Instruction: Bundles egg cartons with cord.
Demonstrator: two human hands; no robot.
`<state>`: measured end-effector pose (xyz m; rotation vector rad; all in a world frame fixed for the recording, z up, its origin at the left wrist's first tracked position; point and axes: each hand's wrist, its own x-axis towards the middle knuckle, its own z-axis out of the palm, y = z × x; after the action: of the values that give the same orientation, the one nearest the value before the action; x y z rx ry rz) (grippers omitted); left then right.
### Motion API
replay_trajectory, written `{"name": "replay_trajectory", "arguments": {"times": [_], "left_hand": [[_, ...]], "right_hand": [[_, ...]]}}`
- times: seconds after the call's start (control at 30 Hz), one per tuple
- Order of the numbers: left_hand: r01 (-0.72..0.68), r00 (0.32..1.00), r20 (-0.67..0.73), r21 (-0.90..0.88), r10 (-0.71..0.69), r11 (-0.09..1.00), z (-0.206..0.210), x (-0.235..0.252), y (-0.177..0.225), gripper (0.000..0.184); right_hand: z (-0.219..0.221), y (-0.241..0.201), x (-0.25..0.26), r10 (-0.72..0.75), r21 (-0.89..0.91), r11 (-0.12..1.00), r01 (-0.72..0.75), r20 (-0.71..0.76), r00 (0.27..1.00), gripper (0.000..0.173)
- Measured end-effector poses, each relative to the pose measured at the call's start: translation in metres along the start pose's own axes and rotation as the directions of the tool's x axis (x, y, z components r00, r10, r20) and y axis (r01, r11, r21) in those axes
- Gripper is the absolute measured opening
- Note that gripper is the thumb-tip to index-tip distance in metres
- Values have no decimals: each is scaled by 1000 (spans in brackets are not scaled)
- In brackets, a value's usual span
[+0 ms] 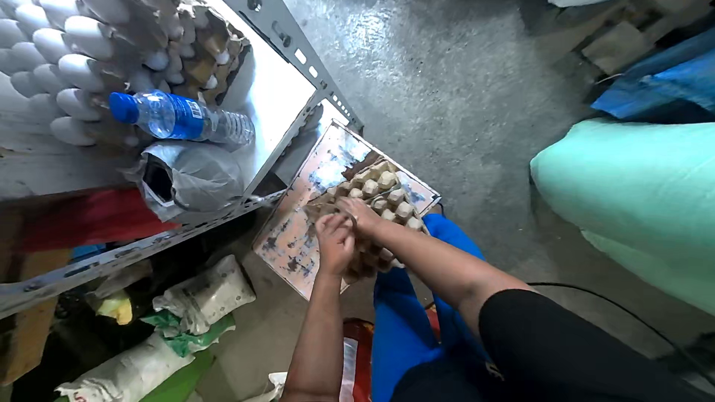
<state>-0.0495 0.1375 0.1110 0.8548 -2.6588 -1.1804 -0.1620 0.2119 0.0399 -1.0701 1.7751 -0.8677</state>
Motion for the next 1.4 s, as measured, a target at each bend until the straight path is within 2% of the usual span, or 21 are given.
{"name": "replay_trajectory", "arguments": {"times": [0.07, 0.1, 0.2, 0.3, 0.37, 0.47, 0.53, 0.6, 0.73, 0.77, 0.83, 0.9, 0.97, 1.03, 1.07, 1.13, 1.2, 1.27, 1.33, 1.37, 1.4], "left_hand": [[218, 975, 57, -92, -214, 972, -5, 7, -12, 38], [314, 948, 88, -108, -306, 943, -7, 12, -19, 41], [515, 857, 112, -168, -503, 841, -5, 21, -20, 25], [617, 784, 82, -209, -615, 759, -3, 22, -12, 18], [653, 746, 73, -277, -662, 705, 0, 15, -10, 21], [715, 679, 196, -392, -707, 578, 2, 10, -10, 46], [722, 660, 215, -448, -720, 528, 4, 13, -10, 51], [689, 661, 179, -529, -729, 496, 9, 16, -11, 31], [535, 681, 112, -751, -723, 387, 17, 10, -17, 18], [513, 685, 90, -765, -723, 391, 17, 8, -17, 14], [529, 724, 59, -685, -687, 500, 13, 2, -19, 11], [522, 800, 37, -534, -599, 665, 8, -8, -22, 12], [415, 899, 37, -389, -436, 823, 5, -19, -26, 11], [293, 956, 78, -310, -283, 905, 5, -23, -34, 11], [290, 957, 106, -311, -271, 905, 3, -22, -37, 13], [390, 919, 107, -389, -380, 834, 1, -14, -39, 16], [519, 843, 103, -419, -528, 745, -1, 1, -37, 25], [653, 756, 208, -180, -621, 735, -7, 25, -24, 33], [692, 609, 374, 181, -700, 699, -9, 53, -6, 44], [698, 564, 411, 227, -716, 680, -6, 60, -3, 42], [731, 568, 407, 150, -715, 666, -1, 62, -6, 37]], "right_hand": [[7, 11, 5, -30, -20, 999, 29, -26, 999, 36], [6, 13, 5, -33, -27, 999, 33, 1, 999, 34], [-8, 12, 1, -33, -45, 998, 39, 139, 990, 32], [-32, 7, 5, 21, 8, 1000, -24, 260, 965, 33], [-41, 13, 11, 44, 12, 999, -51, 326, 944, 35], [-39, 14, 18, 0, -20, 1000, 9, 368, 930, 30], [-40, 8, 21, -10, -27, 999, 21, 377, 926, 28], [-45, 3, 22, 5, -37, 999, 10, 396, 918, 29], [-50, -2, 27, 35, -71, 997, -4, 449, 893, 28], [-50, -2, 27, 36, -64, 998, -7, 458, 888, 28], [-51, -1, 26, 40, 14, 999, -52, 456, 889, 28], [-61, -6, 26, 106, 125, 975, -186, 475, 873, 27], [-69, -12, 28, 181, 113, 954, -276, 517, 837, 22], [-64, -6, 28, 134, 8, 988, -155, 459, 878, 14], [-57, -3, 26, 76, -62, 997, -55, 396, 915, 11], [-58, -13, 19, 3, -235, 968, 85, 348, 938, 8], [-62, -21, 12, -176, -354, 887, 296, 333, 926, 9], [-61, -18, 8, -362, -410, 785, 464, 304, 881, 15], [-58, -13, 5, -456, -420, 729, 540, 291, 841, 18], [-54, -7, 4, -515, -420, 707, 569, 246, 821, 17], [-50, -1, 3, -578, -414, 689, 595, 180, 796, 16]]}}
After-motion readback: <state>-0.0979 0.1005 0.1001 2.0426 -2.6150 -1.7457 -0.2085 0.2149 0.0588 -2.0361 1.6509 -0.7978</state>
